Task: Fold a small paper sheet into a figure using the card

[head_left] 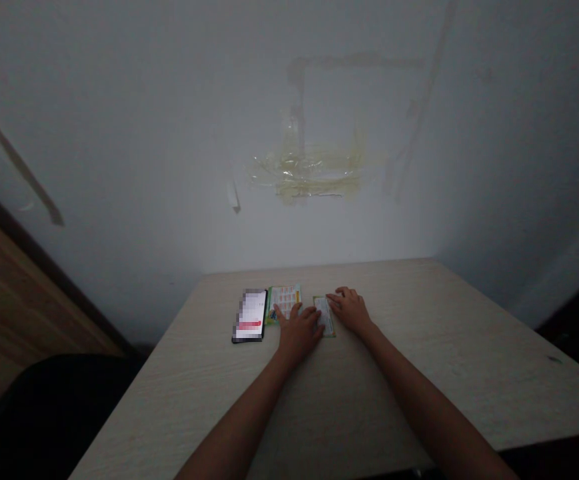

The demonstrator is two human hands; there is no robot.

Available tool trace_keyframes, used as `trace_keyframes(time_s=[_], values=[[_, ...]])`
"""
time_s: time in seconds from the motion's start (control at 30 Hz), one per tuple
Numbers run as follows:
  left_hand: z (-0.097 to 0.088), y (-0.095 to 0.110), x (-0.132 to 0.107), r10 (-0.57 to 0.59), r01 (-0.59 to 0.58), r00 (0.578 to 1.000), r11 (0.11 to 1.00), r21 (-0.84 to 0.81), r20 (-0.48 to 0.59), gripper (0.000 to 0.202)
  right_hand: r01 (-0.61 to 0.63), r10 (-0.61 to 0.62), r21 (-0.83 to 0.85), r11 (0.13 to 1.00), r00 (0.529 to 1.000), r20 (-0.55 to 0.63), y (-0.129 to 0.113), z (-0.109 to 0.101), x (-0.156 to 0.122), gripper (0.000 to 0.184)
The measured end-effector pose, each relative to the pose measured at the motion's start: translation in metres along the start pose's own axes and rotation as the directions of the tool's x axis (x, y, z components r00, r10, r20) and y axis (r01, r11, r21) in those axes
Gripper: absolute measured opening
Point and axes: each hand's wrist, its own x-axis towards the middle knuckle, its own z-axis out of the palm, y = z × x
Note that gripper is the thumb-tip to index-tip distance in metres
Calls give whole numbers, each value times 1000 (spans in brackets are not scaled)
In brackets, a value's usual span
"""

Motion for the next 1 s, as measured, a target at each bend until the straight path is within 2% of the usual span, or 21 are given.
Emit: trace_keyframes(time_s=[0.17,0.3,0.47,0.57,0.83,1.0], values=[[-1,1,-1,2,-2,1000,1000,10,6,35,23,-23,-11,1000,1000,-6,0,1,-3,37],[-1,1,-2,20,-20,999,1000,-3,-26,33,42,-43,49,998,999,6,7,2,-5,41],[-4,2,-2,7,-6,999,1000,17,-43,30,80,-80,159,984,997,-11,15,1,-8,27],[-5,2,-2,9,-8,999,1000,19,-54,28,137,-142,183,974,990,15,17,-1,-11,27],[-3,-1,-2,10,-11,999,1000,-16,-47,30,201,-226,219,955,969,98,17,-12,-19,60],[-2,-4,-3,0,-2,1000,999,-42,-31,31,190,-220,217,957,968,123,13,-15,-19,71]])
